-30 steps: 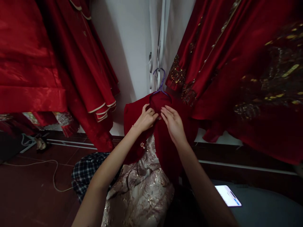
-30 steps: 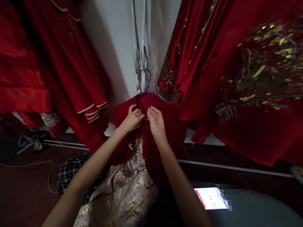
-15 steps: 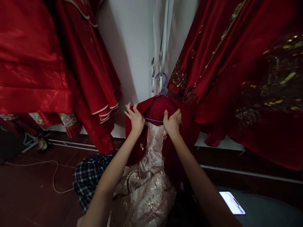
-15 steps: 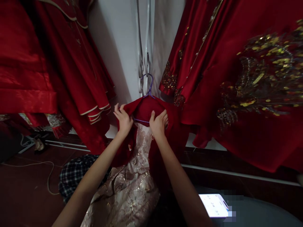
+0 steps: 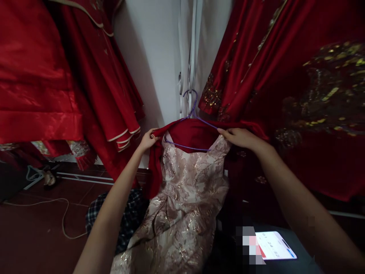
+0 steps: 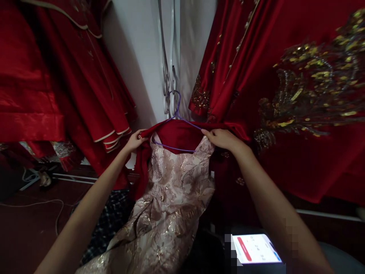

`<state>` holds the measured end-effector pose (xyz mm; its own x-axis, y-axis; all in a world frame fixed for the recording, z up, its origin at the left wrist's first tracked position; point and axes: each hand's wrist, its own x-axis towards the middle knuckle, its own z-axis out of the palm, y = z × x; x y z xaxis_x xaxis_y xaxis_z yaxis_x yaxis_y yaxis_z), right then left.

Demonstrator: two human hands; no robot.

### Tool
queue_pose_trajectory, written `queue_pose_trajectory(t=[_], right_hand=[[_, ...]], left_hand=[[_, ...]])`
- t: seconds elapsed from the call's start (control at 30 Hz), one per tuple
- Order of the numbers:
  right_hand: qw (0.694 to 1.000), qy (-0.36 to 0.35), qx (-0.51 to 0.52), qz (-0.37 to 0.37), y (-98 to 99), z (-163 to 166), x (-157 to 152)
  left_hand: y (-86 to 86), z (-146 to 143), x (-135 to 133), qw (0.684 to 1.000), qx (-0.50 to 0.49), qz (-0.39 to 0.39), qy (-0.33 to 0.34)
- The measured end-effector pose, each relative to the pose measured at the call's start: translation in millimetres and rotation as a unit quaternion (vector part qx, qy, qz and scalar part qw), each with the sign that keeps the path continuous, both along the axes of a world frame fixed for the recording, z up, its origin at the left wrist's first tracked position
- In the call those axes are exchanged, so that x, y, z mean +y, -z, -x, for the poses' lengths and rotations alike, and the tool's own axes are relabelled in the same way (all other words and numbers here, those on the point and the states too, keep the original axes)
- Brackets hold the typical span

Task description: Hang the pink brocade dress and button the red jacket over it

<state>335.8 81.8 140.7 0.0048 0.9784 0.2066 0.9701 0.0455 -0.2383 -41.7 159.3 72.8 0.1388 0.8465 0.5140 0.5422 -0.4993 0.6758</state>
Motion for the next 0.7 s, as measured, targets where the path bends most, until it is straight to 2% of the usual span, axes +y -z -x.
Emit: queue_pose_trajectory(t=[0.1,0.23,0.37,0.47,0.53,0.6,0.7], right_hand=[[0.999,-0.023,-0.001,0.025,-4.8,-4,4],[0.998,-0.037,0.051,0.017,-1.4,-6,9],[0.99,-0.073,0.114,0.05,6.1,-10,14],[0.983,-0.098,0.154,0.035,11.6,-15,14],[0.977,-0.116,0.179,0.023,14.0,-17,12],[0.967,-0.136,0.212,0.029,15.1,-19,9],[0.95,-0.152,0.273,0.02,15.3,-21,4]], left_hand=[[5.2,-1,-3,0.996,0.068,-0.037,-0.033],[15.1,-14,-14,0.988,0.109,-0.065,-0.089],[16.6,-26,-16,0.989,0.102,-0.063,-0.086],[11.4,-28,-14,0.994,0.056,-0.069,-0.064],[6.4,-24,-14,0.996,0.005,-0.055,-0.073],[0.9,-13,-14,0.991,-0.089,0.003,-0.102],[-7.0,7,-11,0.961,-0.221,0.109,-0.123]])
